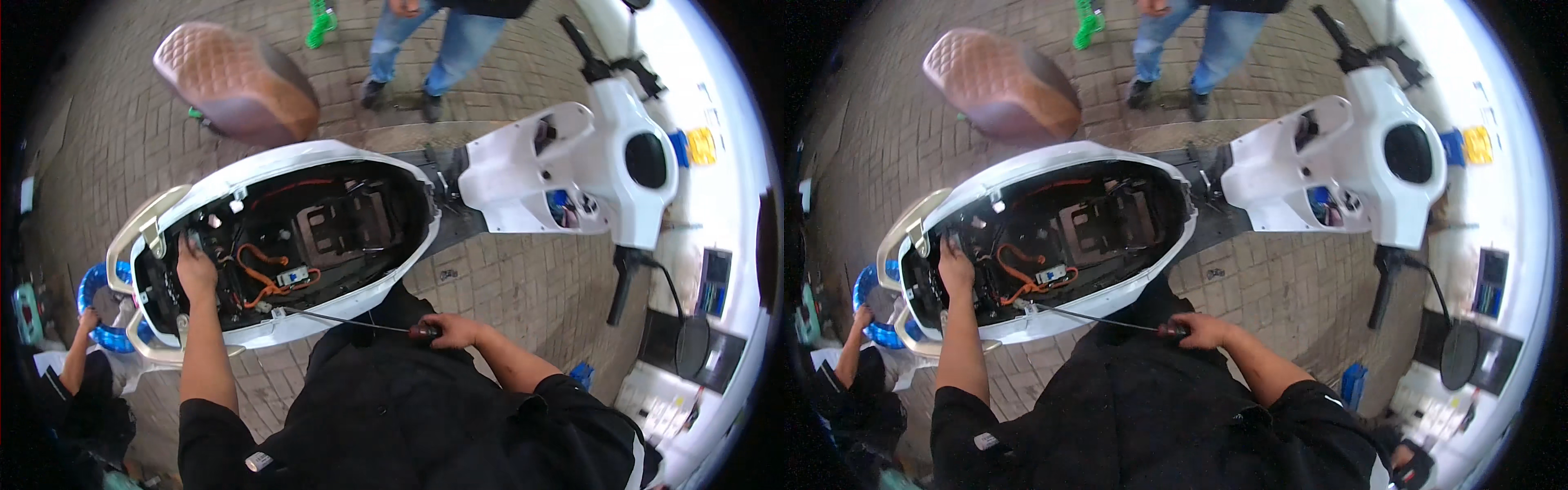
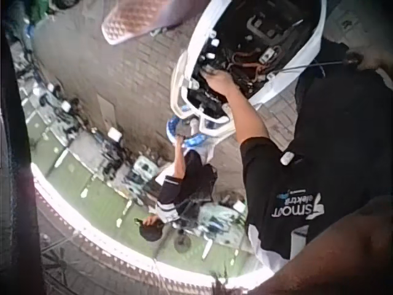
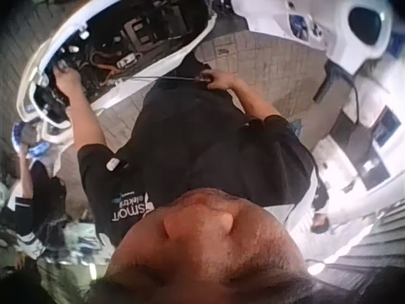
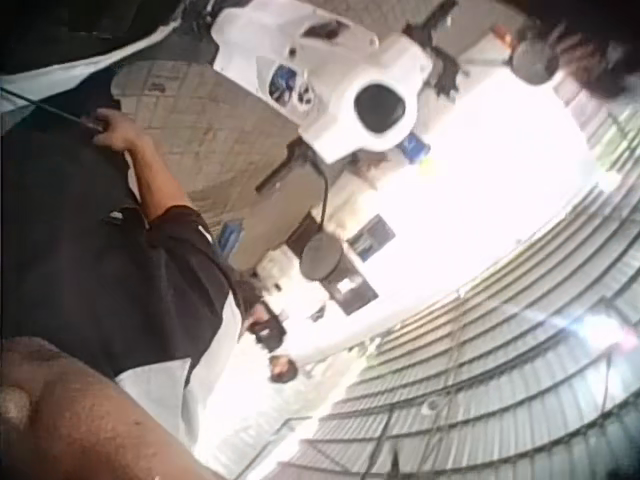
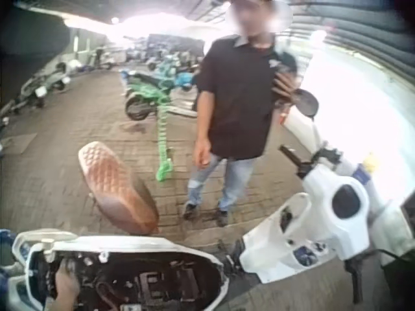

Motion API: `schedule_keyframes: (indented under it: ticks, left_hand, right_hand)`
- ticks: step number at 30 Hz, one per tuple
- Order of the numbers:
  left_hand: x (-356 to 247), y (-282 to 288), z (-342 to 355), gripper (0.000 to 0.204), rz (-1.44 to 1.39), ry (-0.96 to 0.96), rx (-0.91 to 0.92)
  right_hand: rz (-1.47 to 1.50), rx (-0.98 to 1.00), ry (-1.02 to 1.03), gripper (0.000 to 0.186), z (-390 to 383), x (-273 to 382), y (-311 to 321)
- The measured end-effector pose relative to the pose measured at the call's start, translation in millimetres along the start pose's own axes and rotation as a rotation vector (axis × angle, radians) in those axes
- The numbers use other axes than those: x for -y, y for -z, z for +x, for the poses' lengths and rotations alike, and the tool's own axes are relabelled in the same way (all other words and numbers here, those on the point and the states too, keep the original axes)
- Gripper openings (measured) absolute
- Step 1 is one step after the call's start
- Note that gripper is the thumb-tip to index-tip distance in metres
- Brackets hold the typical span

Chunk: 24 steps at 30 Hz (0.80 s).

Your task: The person unscrews and removes the seat and under-seat storage compartment from a scooter using a screwdriver, then works on the internal wiring and components near the battery area by hand.

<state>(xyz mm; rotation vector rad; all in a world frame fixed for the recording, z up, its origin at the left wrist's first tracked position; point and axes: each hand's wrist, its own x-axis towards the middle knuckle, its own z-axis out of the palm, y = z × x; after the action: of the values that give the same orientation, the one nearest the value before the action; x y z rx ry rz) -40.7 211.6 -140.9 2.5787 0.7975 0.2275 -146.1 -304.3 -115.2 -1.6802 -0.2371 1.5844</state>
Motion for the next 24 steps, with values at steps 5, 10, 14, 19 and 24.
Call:
schedule_keyframes:
  ticks: [5,10,14,19,24]
  left_hand:
    - [11,-7,3,0.041,-0.023,-0.054,-0.012]
    - [15,-9,4,0.043,-0.025,-0.063,-0.021]
    - [16,-11,3,0.043,-0.071,-0.070,-0.015]
    - [16,-13,6,0.043,-0.121,-0.047,0.051]
    - [8,-10,0,0.044,-0.062,-0.056,0.010]
  right_hand:
    - [-0.202,-0.554,0.287,0.050,-28,-40,-79]
    - [-0.214,-0.526,0.073,0.054,-36,-27,-95]
    - [0.153,-0.466,0.084,0.048,-75,11,-102]
    - [0.247,-0.548,0.106,0.046,-112,11,-127]
    - [-0.137,-0.754,0.158,0.045,-137,58,-95]
